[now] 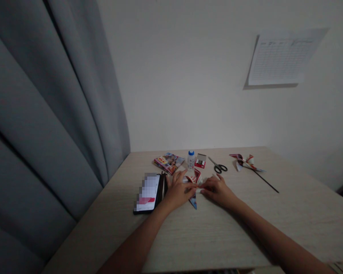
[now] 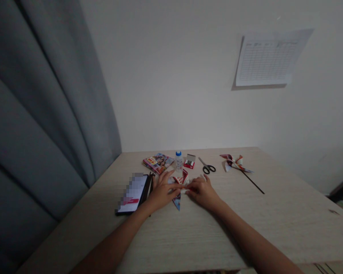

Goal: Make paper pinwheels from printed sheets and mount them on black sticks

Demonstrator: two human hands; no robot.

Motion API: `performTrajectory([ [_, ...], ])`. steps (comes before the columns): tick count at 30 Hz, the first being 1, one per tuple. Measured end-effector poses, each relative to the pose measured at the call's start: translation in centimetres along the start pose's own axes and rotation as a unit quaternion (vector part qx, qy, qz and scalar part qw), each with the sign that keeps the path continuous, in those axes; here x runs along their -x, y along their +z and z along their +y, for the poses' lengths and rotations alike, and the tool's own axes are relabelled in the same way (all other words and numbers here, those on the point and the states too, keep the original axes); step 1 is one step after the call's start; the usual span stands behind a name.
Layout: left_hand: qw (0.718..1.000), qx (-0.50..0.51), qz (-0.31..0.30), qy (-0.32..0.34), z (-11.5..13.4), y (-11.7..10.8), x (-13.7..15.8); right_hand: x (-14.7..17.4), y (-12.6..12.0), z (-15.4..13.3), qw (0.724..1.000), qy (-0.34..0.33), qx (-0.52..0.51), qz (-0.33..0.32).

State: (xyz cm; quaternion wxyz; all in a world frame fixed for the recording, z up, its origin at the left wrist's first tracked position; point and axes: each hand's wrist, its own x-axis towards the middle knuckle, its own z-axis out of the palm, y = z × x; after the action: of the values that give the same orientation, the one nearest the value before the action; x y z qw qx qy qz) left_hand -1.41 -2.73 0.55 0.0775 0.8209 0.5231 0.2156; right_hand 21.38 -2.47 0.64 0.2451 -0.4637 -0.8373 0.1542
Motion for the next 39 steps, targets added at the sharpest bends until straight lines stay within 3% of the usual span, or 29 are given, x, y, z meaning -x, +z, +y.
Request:
performTrajectory([
  [14, 0.998, -0.015, -0.066, -0.011, 0.17, -0.48, 0.18, 0.01, -0.28, -0.24, 1.0, -0.001, 0.005, -0.012],
  [28, 1.0, -0.008, 0.026, 0.0, 0.29, -0.74, -0.03, -0.1, 0.04, 0.24, 1.0, 0.002, -0.003, -0.012],
  [39, 0.999, -0.045, 0.003, 0.015, 0.53, -0.54, 0.08, -0.04, -0.21, -0.13, 1.0, 0.0, 0.006, -0.006],
])
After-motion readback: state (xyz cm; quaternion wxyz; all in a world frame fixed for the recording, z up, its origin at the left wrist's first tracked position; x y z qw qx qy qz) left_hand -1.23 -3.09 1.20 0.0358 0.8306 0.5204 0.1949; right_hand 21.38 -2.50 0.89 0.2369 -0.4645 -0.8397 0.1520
